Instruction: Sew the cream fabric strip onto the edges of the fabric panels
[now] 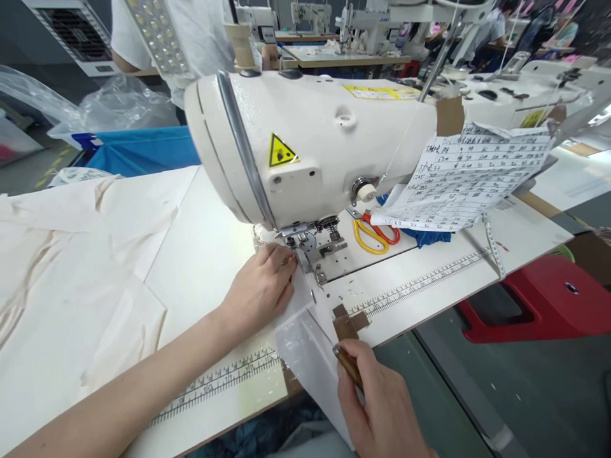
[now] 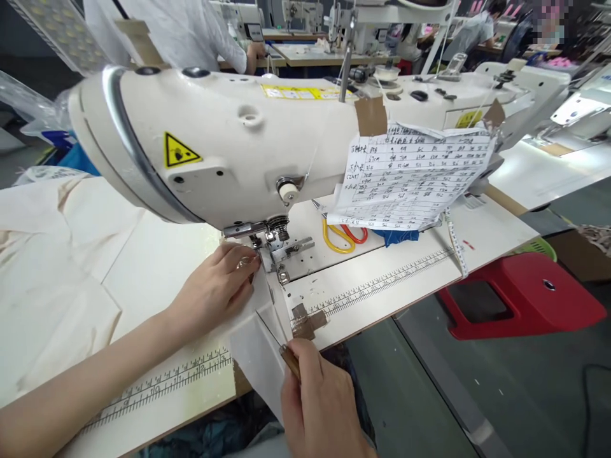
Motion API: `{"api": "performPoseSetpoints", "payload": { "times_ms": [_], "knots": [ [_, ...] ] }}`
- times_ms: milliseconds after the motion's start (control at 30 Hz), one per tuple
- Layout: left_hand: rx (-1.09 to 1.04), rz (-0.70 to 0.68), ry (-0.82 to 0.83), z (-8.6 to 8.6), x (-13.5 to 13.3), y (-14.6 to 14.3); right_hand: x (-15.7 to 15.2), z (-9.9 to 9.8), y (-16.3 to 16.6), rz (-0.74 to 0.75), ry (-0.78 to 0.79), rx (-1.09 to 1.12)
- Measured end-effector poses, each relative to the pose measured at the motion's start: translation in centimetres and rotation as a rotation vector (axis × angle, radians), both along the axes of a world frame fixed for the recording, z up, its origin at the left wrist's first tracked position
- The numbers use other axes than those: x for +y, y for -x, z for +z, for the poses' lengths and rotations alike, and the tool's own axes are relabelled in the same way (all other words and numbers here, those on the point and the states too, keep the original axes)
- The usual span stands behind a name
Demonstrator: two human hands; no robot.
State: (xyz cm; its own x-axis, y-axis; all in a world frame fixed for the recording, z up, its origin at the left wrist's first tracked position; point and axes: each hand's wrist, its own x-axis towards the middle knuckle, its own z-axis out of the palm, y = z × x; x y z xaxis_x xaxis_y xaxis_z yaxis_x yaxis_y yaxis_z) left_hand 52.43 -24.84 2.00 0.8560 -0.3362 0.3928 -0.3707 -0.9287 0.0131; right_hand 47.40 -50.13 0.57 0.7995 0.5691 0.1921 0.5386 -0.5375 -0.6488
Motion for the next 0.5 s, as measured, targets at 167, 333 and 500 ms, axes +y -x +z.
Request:
{"api": "performPoseSetpoints", "payload": {
  "times_ms": [167, 333, 500],
  "knots": [
    [0.031, 0.049, 0.027, -0.5, -0.7, 1.2, -0.4, 0.0, -0.4, 0.040, -0.007, -0.082],
    [0.004, 0.015, -0.018, -0.8, -0.4, 1.6, -0.3, 0.3, -0.8, 0.077, 0.013, -0.096],
    [-0.006, 0.044, -0.057, -1.0, -0.3, 1.4, 0.0, 0.6, -1.0, 0.084, 0.052, -0.119]
  ]
}}
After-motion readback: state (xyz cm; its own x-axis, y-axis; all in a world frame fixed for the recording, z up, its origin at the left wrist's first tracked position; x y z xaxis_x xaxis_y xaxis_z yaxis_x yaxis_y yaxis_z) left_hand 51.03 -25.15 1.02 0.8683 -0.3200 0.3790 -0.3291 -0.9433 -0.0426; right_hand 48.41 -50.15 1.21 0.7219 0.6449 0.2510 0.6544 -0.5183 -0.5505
